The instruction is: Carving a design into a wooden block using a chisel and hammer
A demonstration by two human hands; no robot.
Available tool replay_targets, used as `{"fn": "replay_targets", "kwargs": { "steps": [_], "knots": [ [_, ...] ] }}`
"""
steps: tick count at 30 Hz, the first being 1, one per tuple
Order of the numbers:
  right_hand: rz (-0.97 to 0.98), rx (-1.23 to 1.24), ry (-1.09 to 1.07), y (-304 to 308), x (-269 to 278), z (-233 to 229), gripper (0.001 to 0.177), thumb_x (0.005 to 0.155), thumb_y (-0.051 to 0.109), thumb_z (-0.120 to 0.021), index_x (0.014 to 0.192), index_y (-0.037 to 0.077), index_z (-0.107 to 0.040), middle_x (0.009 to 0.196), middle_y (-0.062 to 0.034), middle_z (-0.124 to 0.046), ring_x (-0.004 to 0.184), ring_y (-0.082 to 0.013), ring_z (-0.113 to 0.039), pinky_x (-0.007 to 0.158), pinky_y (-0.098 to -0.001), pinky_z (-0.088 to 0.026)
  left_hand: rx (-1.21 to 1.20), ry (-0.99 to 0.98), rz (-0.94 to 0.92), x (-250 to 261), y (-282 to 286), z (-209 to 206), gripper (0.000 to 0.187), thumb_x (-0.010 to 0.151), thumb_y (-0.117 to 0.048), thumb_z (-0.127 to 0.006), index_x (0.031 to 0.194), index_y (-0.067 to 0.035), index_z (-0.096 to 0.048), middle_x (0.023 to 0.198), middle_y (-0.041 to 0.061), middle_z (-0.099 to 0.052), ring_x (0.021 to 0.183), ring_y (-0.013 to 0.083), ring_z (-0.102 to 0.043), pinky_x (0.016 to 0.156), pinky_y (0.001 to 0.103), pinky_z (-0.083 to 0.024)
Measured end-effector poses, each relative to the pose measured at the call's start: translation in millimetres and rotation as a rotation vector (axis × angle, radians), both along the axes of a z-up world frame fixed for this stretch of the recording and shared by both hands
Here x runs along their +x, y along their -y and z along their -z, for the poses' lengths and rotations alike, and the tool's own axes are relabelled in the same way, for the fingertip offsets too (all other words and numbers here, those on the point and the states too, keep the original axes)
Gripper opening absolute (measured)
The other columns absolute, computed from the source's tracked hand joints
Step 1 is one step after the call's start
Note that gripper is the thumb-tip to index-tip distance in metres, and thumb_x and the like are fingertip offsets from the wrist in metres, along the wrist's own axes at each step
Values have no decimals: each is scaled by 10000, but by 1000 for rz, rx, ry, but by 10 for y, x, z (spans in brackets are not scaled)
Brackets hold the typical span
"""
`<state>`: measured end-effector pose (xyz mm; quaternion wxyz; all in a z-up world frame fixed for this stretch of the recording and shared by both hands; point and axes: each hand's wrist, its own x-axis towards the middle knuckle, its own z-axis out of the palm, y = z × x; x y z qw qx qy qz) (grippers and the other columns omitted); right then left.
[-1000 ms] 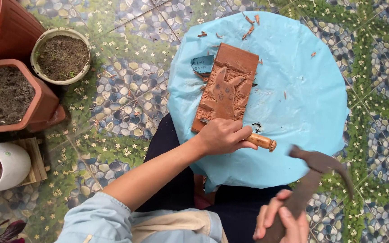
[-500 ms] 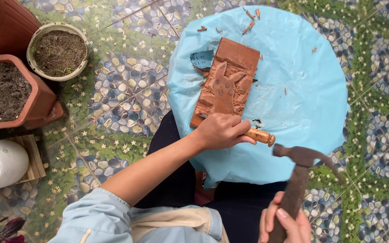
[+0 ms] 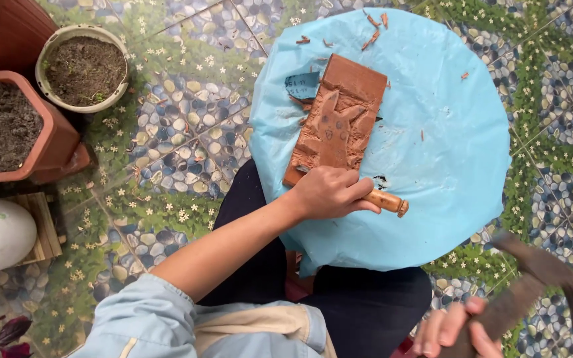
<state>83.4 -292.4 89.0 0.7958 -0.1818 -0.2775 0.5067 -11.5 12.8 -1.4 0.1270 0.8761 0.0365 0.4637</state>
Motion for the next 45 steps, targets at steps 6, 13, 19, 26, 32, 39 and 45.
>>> {"fn": "replay_targets", "kwargs": {
  "steps": [6,13,19,26,32,39,45],
  "knots": [
    [351,-729,59,-400,-651,-113,163,978,102,-485,1085,-19,-503,567,-131,-421,352,-255,-443,270,-339,-437,-38,18,33,-61,-59,-92,465,998,-570,-572,862,-128,-521,670,2,-434,521,194,-516,451,345,-402],
    [323,-408,-64,-343,-529,-46,225,1031,111,-402,1194,5,-515,709,-148,-499,482,-300,-498,401,-403,-525,-10,-6,-25,3,6,20,472,997,-585,-579,860,-138,-511,641,-2,-410,490,179,-461,425,334,-352],
    [145,-381,-52,-129,-187,-5,307,1032,110,-371,1274,-42,-483,717,-180,-515,501,-344,-530,404,-460,-550,-13,7,-41,24,-13,56,483,985,-605,-587,856,-144,-527,644,-10,-377,467,169,-404,409,319,-328],
    [160,-246,5,-347,-380,9,283,1070,142,-394,1281,-22,-485,841,-210,-535,611,-371,-520,498,-491,-489,-31,10,-23,-19,-48,-7,470,999,-583,-568,852,-141,-511,655,-7,-415,484,172,-469,414,329,-356],
    [415,-508,-74,-427,-544,-119,208,1013,156,-437,1145,34,-542,674,-84,-462,461,-215,-456,336,-326,-440,-58,20,-22,-30,-29,22,453,995,-565,-595,852,-145,-508,640,-4,-419,468,186,-463,411,339,-344],
    [359,-457,-48,-197,-365,6,243,1034,177,-436,1198,13,-510,682,-81,-474,454,-217,-473,331,-328,-464,-44,4,-44,3,-50,34,469,987,-585,-599,849,-145,-510,656,-5,-449,478,192,-508,416,337,-360],
    [268,-564,3,-368,-518,-50,259,1040,118,-391,1204,-11,-543,641,-108,-456,398,-238,-446,284,-328,-424,-49,5,-51,-7,-36,22,455,993,-582,-580,878,-145,-531,662,-5,-442,477,197,-497,419,340,-374]
  ]
}}
